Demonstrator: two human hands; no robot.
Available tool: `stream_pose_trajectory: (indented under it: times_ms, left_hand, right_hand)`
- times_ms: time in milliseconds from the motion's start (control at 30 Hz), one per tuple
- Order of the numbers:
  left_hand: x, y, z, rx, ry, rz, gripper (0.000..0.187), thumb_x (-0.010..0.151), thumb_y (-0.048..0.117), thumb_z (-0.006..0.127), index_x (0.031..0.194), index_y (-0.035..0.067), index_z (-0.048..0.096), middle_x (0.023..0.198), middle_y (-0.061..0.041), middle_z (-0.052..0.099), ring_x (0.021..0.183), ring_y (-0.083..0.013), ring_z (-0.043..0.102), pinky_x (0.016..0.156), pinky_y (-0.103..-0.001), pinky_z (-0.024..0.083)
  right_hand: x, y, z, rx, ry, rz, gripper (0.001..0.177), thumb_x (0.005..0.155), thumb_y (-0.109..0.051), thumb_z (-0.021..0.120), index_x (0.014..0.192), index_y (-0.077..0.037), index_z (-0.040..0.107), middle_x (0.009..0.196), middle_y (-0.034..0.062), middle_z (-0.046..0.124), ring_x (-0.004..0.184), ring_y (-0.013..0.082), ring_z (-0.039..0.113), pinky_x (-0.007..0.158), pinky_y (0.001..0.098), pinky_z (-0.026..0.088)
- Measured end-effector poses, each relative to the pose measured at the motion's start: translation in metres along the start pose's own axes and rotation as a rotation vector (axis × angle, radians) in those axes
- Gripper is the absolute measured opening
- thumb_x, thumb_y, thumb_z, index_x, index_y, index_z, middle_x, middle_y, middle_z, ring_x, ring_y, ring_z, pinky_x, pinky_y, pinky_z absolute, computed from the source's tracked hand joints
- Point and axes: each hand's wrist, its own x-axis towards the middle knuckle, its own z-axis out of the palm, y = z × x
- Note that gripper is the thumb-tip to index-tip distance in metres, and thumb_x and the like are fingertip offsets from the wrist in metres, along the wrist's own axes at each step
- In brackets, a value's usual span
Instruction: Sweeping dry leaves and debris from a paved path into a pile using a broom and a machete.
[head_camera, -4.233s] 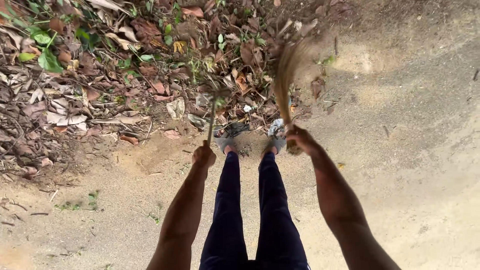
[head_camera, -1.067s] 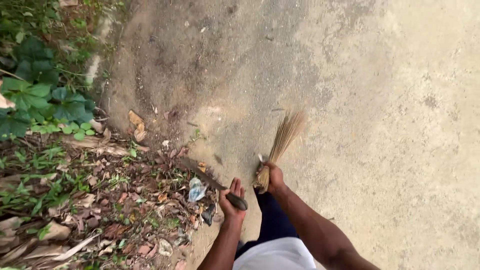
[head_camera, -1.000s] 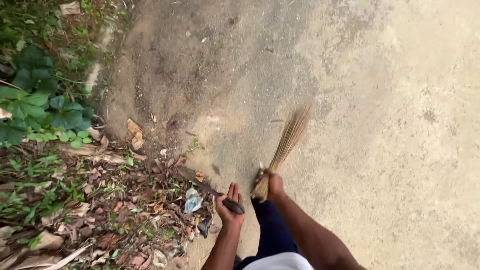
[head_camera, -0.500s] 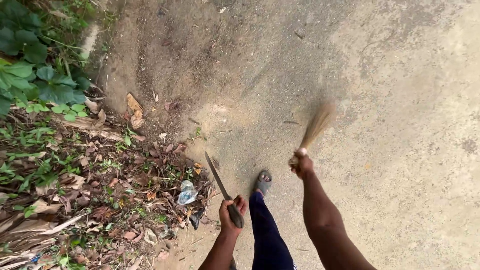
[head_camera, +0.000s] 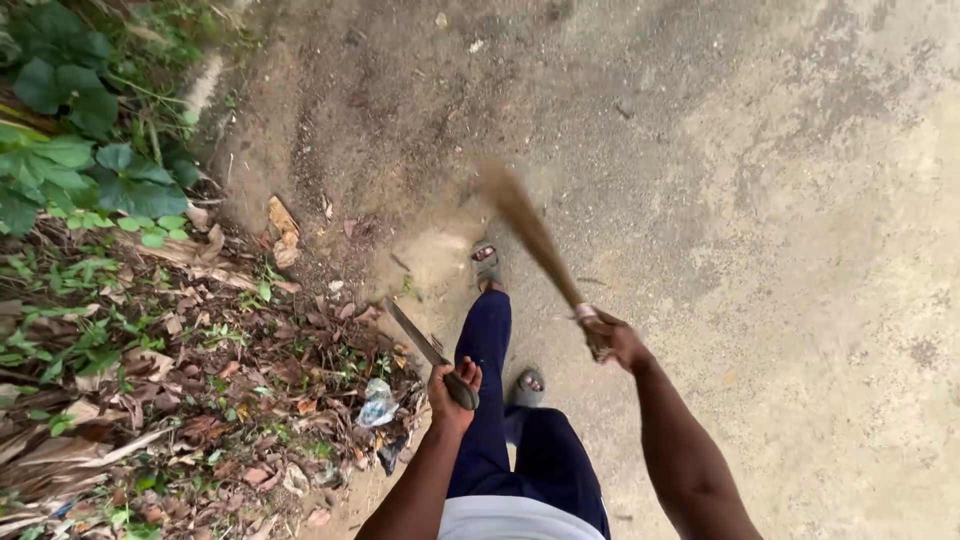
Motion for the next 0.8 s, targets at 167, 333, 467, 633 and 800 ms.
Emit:
stream_pose_trajectory:
  times_ms: [167, 333, 467, 633, 800]
  left_hand:
    - [0.068, 0.033, 0.079, 0.127, -0.005, -0.086, 0.017, 0.084, 0.01, 0.065, 0.098, 0.011, 0.056, 0.104, -0.013, 0.073, 0.087, -0.0235, 0.074, 0.102, -0.044, 0.057]
    - [0.11, 0.063, 0.138, 0.1, -0.148, -0.115, 0.026, 0.089, 0.004, 0.052, 0.112, -0.007, 0.056, 0.11, -0.019, 0.065, 0.09, -0.0291, 0.067, 0.1, -0.046, 0.052]
    - [0.102, 0.066, 0.184, 0.177, -0.058, -0.104, 0.023, 0.087, 0.001, 0.051, 0.11, -0.002, 0.055, 0.108, -0.02, 0.066, 0.089, -0.0299, 0.066, 0.095, -0.045, 0.055]
    - [0.103, 0.062, 0.242, 0.178, -0.015, -0.086, 0.022, 0.089, 0.003, 0.052, 0.109, -0.004, 0.057, 0.102, -0.019, 0.067, 0.087, -0.0304, 0.066, 0.094, -0.045, 0.055]
    - [0.097, 0.061, 0.326, 0.216, -0.006, -0.029, 0.021, 0.085, 0.0, 0.052, 0.105, -0.002, 0.056, 0.101, -0.02, 0.062, 0.086, -0.0327, 0.062, 0.09, -0.046, 0.055]
  right_hand:
    - [0.113, -0.079, -0.112, 0.241, 0.38, -0.185, 0.047, 0.103, -0.033, 0.056, 0.146, -0.021, 0.041, 0.09, 0.0155, 0.06, 0.066, 0.0331, 0.068, 0.044, 0.0388, 0.062]
    - [0.25, -0.199, -0.03, 0.257, 0.447, 0.031, 0.035, 0.099, -0.021, 0.063, 0.129, -0.003, 0.061, 0.086, 0.0114, 0.066, 0.052, 0.0171, 0.056, 0.036, 0.0269, 0.04]
    - [0.274, -0.208, 0.115, -0.38, -0.199, 0.305, 0.065, 0.092, -0.015, 0.071, 0.153, -0.022, 0.051, 0.088, 0.0096, 0.073, 0.051, 0.0143, 0.058, 0.039, 0.0265, 0.05]
    - [0.207, -0.246, 0.127, -0.726, -0.346, 0.1, 0.059, 0.08, -0.024, 0.078, 0.137, -0.026, 0.066, 0.092, 0.0009, 0.074, 0.061, 0.0134, 0.059, 0.06, 0.0295, 0.047]
    - [0.177, -0.308, -0.019, -0.172, -0.233, 0.189, 0.053, 0.088, -0.011, 0.074, 0.14, -0.004, 0.064, 0.1, 0.0145, 0.077, 0.061, 0.0166, 0.065, 0.047, 0.029, 0.051]
